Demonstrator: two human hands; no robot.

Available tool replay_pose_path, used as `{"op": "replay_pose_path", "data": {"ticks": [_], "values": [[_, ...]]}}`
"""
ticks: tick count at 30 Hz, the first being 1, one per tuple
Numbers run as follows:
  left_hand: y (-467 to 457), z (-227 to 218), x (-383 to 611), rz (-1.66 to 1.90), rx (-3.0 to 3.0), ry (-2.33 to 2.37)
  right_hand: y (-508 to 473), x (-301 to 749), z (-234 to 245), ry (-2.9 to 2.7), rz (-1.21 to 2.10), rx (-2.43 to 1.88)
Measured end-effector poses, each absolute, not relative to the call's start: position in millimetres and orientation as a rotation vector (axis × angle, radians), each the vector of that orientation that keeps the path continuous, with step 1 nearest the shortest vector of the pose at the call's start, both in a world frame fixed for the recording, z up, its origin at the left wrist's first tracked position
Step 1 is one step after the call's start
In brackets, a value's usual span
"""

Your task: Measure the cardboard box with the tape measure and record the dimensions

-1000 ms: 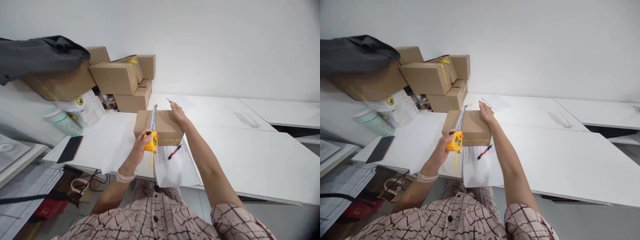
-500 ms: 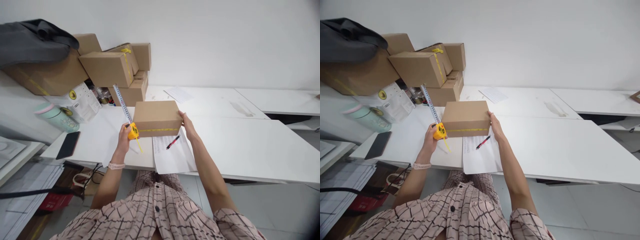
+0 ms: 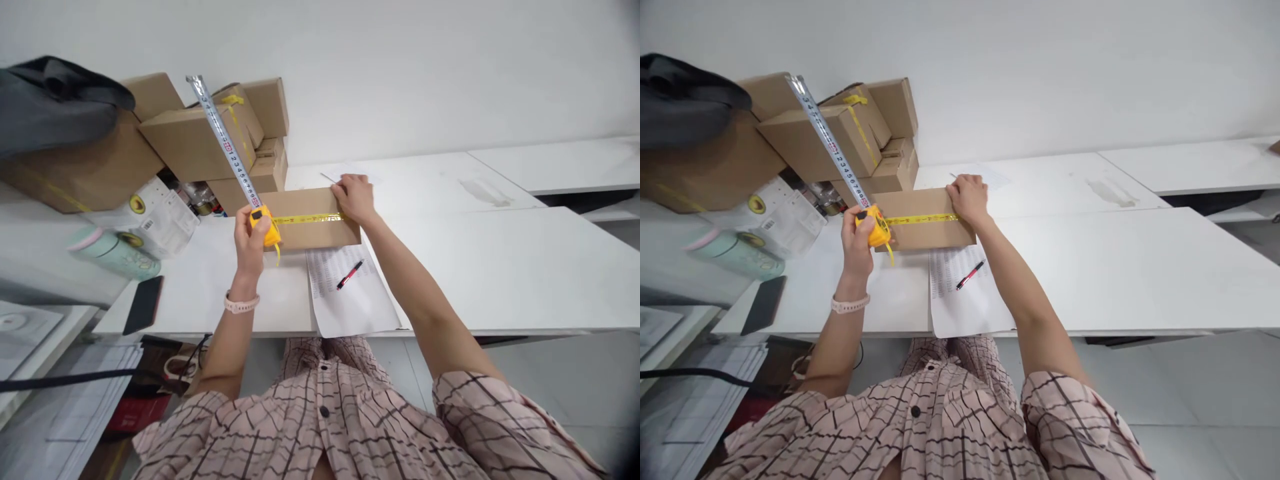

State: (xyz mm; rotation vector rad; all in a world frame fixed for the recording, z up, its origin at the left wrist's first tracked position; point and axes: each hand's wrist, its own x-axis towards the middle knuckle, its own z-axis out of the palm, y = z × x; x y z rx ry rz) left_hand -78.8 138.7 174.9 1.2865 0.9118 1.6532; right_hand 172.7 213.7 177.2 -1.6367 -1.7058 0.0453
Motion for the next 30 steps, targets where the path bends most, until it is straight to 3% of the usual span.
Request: {"op": "replay_pose_path", "data": {"ticks": [8, 30], "values": [[93.5, 135.2, -39.5, 1.083, 1.157, 0.81, 240.6, 147.4, 171.1, -1.708, -0.087, -1.699], [61.2, 89.5, -14.9, 0.984, 0.991, 0.818, 255.5, 140.4, 170.3, -1.641, -0.029, -1.717]]}}
